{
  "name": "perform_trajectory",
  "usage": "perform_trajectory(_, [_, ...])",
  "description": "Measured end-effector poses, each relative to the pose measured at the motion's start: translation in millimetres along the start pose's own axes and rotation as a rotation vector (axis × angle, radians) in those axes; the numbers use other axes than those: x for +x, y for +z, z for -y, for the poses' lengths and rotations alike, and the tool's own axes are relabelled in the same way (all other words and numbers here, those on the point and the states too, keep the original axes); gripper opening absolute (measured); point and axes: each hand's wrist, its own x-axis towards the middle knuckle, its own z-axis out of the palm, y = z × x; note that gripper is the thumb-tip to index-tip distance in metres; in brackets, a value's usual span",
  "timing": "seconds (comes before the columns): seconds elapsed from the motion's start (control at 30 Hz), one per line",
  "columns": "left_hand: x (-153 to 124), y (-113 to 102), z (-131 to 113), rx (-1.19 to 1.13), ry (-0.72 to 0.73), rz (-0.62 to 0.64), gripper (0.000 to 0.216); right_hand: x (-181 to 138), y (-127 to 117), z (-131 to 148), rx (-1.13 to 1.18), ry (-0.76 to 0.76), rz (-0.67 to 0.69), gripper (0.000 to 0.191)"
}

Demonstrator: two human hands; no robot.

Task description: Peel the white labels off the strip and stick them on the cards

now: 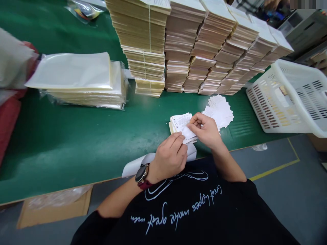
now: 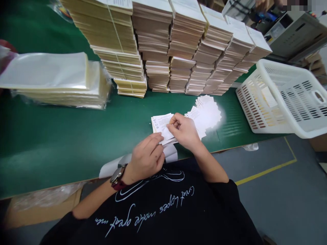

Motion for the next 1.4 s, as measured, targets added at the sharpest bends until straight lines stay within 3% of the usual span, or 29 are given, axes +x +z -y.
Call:
perform_trajectory(0.6, [-0.1,-0.2,-0.4,-0.025,-0.016,-0.007,0.005,5.6,1.0,-1.4,0.101,0.030,0.023,0.013])
perform_trajectory(0.9, [2.6,-1.2,-2.8,-0.046,-0.107,0.084,0.006,3.7,3.2,-3.0,-0.088,-0.067,0.020,0.012])
perform_trajectory(1.07, [4.9,0.6,-1.8,0.007,-0.120,0.099,0.007,-7.3,7.8,0.9,-0.461,-0.182,-0.031,0.009])
perform_trajectory(1.13, [5.2,2.0,-1.0,0.009,-0.095,0.095,0.009,-11.6,7.5,-1.4,-0.551,-0.177,-0.106,0.019])
perform_trajectory(1.23, [5.4,3.8,-0.5,0.029,-0.060,0.090,0.012,-10.3,0.0,-11.3,-0.538,-0.079,-0.224,0.051])
perform_trajectory(1.27, [5.5,4.1,-0.5,0.038,-0.054,0.089,0.012,-8.1,-3.8,-15.7,-0.522,-0.042,-0.253,0.053])
perform_trajectory(1.37, [6.1,3.9,-0.7,0.044,-0.050,0.085,0.011,-1.3,-12.8,-27.1,-0.396,0.012,-0.203,0.021])
perform_trajectory(1.4, [6.3,3.5,-0.7,0.037,-0.050,0.085,0.010,-0.3,-13.7,-29.6,-0.331,0.015,-0.161,0.019])
